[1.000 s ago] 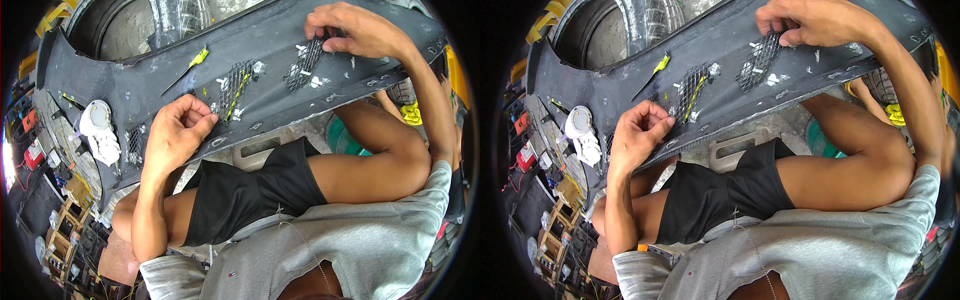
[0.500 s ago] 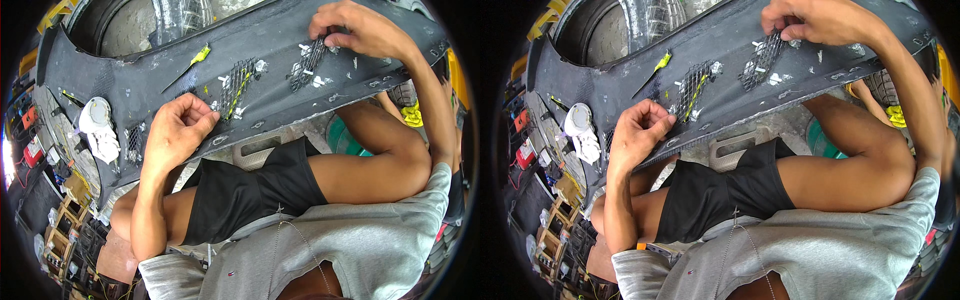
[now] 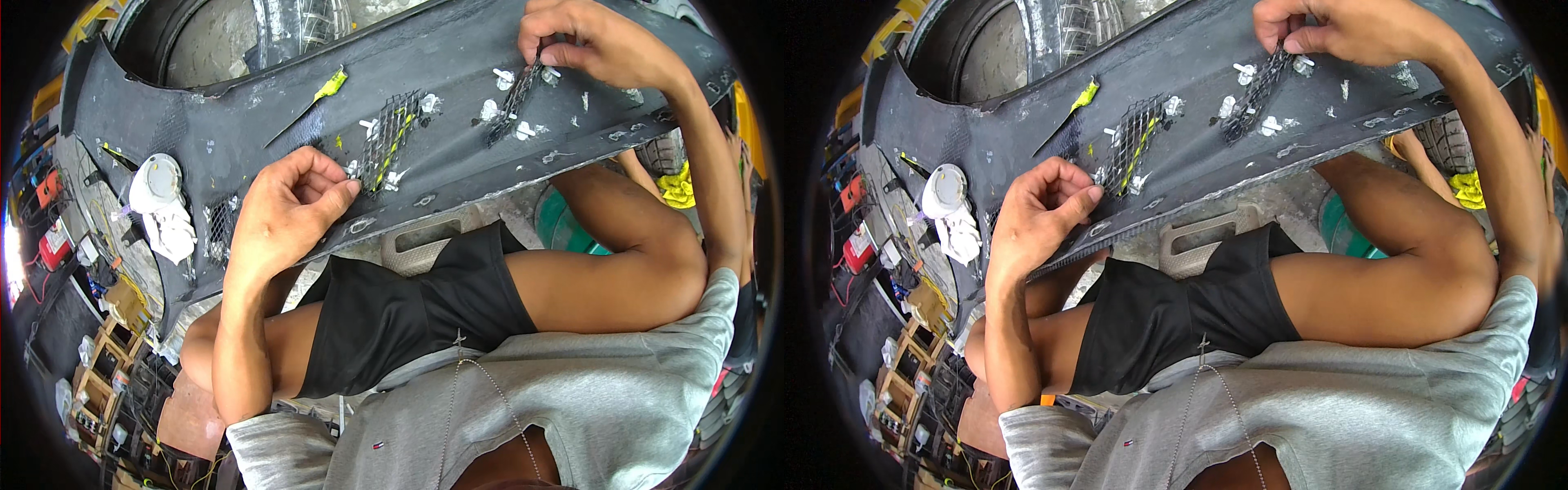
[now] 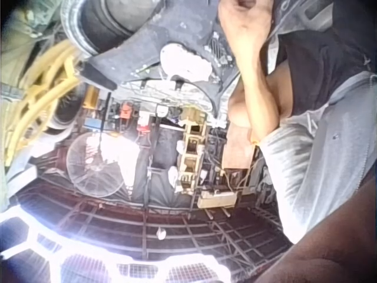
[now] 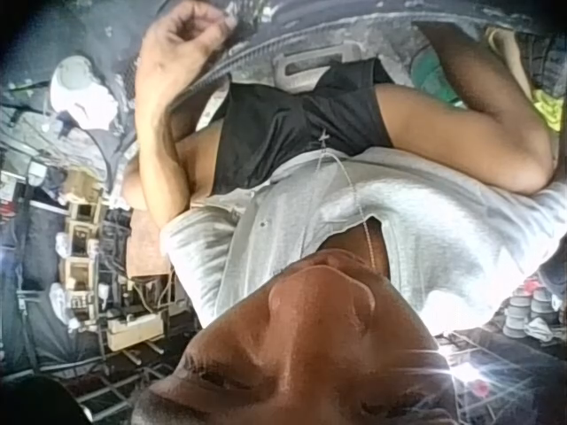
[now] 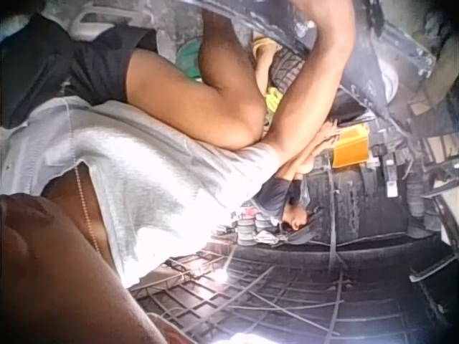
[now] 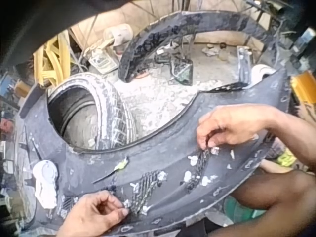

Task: Repairing a car fender by applying wire mesh and adhesive to holes in the body panel.

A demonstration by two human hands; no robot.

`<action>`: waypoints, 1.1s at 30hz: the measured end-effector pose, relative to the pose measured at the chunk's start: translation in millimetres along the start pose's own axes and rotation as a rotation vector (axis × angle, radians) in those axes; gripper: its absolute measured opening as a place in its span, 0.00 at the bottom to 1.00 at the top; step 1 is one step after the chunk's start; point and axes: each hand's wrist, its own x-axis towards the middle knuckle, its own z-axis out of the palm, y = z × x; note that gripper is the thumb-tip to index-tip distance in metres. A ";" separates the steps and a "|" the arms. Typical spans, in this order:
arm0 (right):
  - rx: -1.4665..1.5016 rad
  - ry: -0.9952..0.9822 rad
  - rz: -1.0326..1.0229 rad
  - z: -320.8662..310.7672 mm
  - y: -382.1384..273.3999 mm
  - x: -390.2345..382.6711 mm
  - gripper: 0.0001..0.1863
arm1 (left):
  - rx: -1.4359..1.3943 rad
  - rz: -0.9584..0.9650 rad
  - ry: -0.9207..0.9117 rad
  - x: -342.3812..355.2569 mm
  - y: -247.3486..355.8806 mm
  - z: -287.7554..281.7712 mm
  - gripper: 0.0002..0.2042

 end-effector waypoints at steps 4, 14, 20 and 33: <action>0.019 0.003 -0.053 0.5 6.5 1.2 0.07 | 0.070 0.008 -0.045 -2.1 -0.3 -11.4 0.05; 0.124 -0.161 0.023 -11.0 5.7 -10.6 0.07 | 0.073 0.054 0.162 -42.5 6.7 -49.6 0.06; 0.037 -0.006 -0.009 7.5 21.3 -13.0 0.05 | 0.279 0.062 0.243 -56.2 8.4 -39.5 0.06; 0.009 -0.011 0.049 9.6 17.7 -5.8 0.06 | 0.442 0.161 0.228 -57.3 4.6 -34.7 0.09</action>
